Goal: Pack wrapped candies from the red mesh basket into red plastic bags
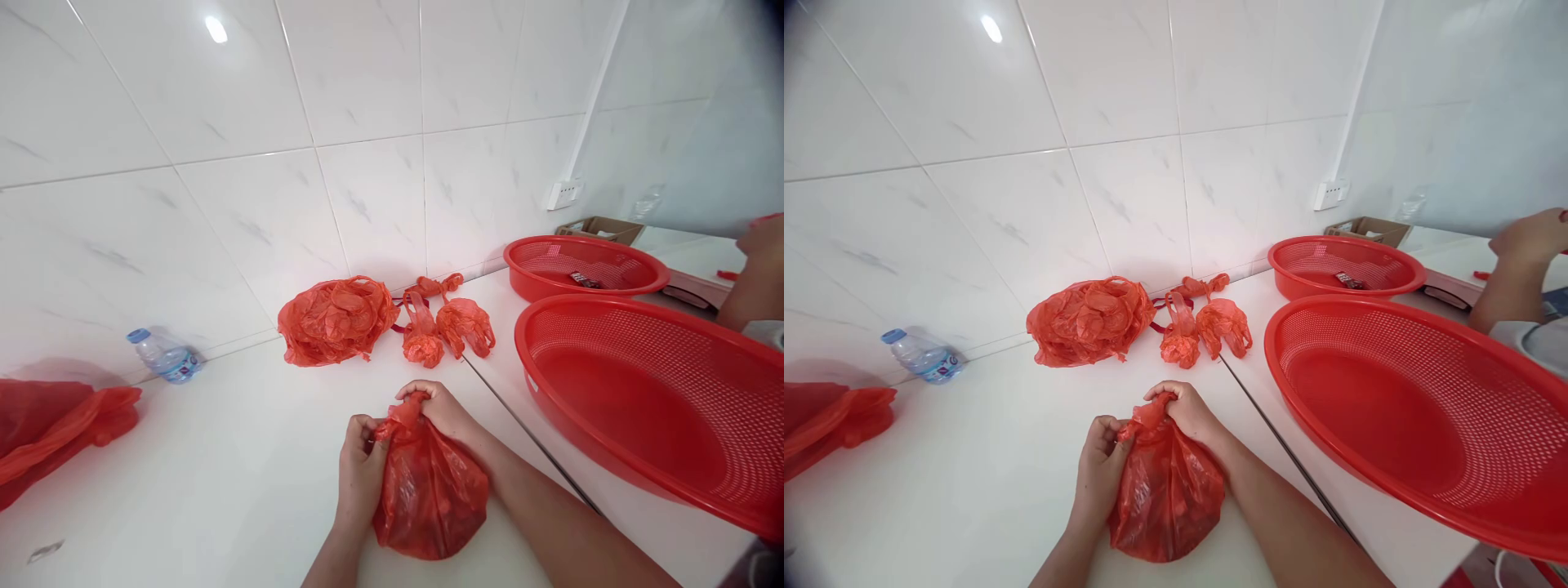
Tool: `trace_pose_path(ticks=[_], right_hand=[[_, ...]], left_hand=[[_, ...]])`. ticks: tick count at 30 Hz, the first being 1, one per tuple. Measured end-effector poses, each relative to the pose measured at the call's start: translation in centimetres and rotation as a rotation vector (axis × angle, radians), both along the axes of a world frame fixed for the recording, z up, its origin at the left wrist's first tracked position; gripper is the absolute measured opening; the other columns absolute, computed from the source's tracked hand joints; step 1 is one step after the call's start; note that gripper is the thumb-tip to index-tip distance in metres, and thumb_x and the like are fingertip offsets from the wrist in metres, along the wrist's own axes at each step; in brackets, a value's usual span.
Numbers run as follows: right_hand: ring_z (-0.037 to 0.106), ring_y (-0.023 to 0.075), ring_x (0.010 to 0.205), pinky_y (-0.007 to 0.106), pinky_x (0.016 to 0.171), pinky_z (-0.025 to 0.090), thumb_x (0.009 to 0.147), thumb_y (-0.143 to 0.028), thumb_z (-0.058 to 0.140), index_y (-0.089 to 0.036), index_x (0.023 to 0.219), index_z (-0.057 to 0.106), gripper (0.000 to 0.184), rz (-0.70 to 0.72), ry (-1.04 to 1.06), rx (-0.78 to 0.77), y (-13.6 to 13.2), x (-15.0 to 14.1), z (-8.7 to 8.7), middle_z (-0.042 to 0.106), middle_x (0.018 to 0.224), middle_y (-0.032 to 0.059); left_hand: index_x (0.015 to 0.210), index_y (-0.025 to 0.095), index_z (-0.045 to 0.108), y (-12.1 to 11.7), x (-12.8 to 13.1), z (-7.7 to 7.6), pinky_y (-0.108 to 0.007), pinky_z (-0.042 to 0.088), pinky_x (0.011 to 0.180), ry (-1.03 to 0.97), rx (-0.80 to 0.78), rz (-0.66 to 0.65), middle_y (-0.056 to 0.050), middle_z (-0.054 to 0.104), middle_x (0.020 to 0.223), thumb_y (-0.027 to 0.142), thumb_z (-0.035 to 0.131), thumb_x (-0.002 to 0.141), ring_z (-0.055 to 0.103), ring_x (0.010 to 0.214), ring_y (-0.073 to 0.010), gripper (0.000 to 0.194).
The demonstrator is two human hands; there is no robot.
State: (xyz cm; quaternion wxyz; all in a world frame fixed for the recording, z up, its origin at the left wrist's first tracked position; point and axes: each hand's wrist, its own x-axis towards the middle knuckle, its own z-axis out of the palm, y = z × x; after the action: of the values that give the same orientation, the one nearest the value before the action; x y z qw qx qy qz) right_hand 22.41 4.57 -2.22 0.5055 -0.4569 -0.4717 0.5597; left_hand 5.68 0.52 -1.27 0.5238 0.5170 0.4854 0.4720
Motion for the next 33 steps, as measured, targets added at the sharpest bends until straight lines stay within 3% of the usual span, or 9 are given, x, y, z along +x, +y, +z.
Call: trace_pose_path(ticks=[2,5,8,11,15,21,26,30,33], right_hand=[[0.051,0.0092,0.056,0.023,0.058,0.040,0.063,-0.014,0.058,-0.018,0.088,0.067,0.027,0.077,0.130,-0.070,-0.4,0.2,0.6,0.063,0.070,-0.0015],[0.059,0.0129,0.068,0.027,0.067,0.045,0.068,-0.022,0.062,-0.019,0.101,0.063,0.033,0.175,0.410,-0.129,-1.0,0.4,1.5,0.066,0.086,0.0024],[0.059,0.0135,0.068,0.029,0.068,0.046,0.074,-0.035,0.061,-0.019,0.098,0.061,0.029,0.106,0.560,-0.132,-0.9,0.7,1.5,0.064,0.083,0.0023],[0.054,0.0122,0.058,0.027,0.060,0.043,0.071,-0.033,0.060,-0.018,0.089,0.058,0.024,-0.068,0.263,-0.053,0.0,1.8,0.9,0.060,0.069,-0.0004],[0.051,0.0133,0.062,0.026,0.060,0.039,0.065,-0.024,0.051,-0.019,0.077,0.055,0.014,-0.405,-0.263,0.120,1.2,4.1,0.0,0.057,0.069,-0.0013],[0.048,0.0144,0.065,0.027,0.064,0.035,0.063,-0.019,0.045,-0.021,0.072,0.057,0.016,-0.577,-0.485,0.133,1.5,5.7,-0.7,0.057,0.070,-0.0014],[0.052,0.0155,0.067,0.027,0.064,0.036,0.069,-0.026,0.048,-0.022,0.077,0.062,0.016,-0.494,-0.563,0.149,1.5,5.6,0.0,0.060,0.072,-0.0005],[0.054,0.0149,0.065,0.026,0.062,0.036,0.077,-0.035,0.051,-0.021,0.068,0.062,0.020,-0.309,-0.581,0.179,0.6,3.5,0.7,0.062,0.069,-0.0001],[0.052,0.0134,0.061,0.025,0.058,0.033,0.076,-0.033,0.055,-0.021,0.068,0.065,0.018,-0.015,-0.596,0.197,-0.5,1.2,0.9,0.062,0.064,-0.0016]], left_hand=[[0.086,0.021,0.054,0.1,-0.2,0.1,-0.027,0.048,0.064,0.054,0.014,0.065,-0.005,0.063,0.102,0.040,0.061,0.079,0.058,0.072,-0.0144,0.021],[0.092,0.022,0.060,0.2,-0.6,0.3,-0.029,0.048,0.068,0.135,0.016,0.121,-0.004,0.064,0.103,0.041,0.057,0.081,0.059,0.074,-0.0153,0.022],[0.088,0.023,0.062,0.4,-0.8,0.1,-0.029,0.048,0.070,0.183,0.055,0.123,-0.003,0.065,0.100,0.040,0.056,0.082,0.059,0.074,-0.0153,0.019],[0.079,0.022,0.063,0.6,-1.2,-0.2,-0.029,0.047,0.069,0.234,0.136,0.173,-0.004,0.064,0.104,0.035,0.059,0.078,0.060,0.077,-0.0162,0.014],[0.079,0.022,0.063,1.3,-2.3,-0.2,-0.032,0.047,0.075,0.200,0.167,0.389,-0.003,0.064,0.100,0.036,0.061,0.076,0.059,0.088,-0.0194,0.014],[0.081,0.021,0.059,1.9,-3.2,0.3,-0.031,0.050,0.070,0.030,0.042,0.548,0.000,0.062,0.082,0.038,0.060,0.076,0.060,0.083,-0.0176,0.017],[0.096,0.023,0.058,1.4,-2.6,1.2,-0.033,0.049,0.075,0.100,0.118,0.514,-0.004,0.062,0.103,0.039,0.054,0.081,0.058,0.099,-0.0212,0.022],[0.135,0.031,0.036,0.5,-1.3,1.3,-0.040,0.046,0.092,0.095,0.225,0.195,-0.008,0.042,0.141,0.041,0.060,0.077,0.045,0.123,-0.0261,0.063],[0.138,0.028,0.037,-0.2,0.0,0.7,-0.043,0.048,0.091,0.074,0.205,0.002,-0.010,0.049,0.134,0.046,0.069,0.065,0.050,0.119,-0.0307,0.082]])
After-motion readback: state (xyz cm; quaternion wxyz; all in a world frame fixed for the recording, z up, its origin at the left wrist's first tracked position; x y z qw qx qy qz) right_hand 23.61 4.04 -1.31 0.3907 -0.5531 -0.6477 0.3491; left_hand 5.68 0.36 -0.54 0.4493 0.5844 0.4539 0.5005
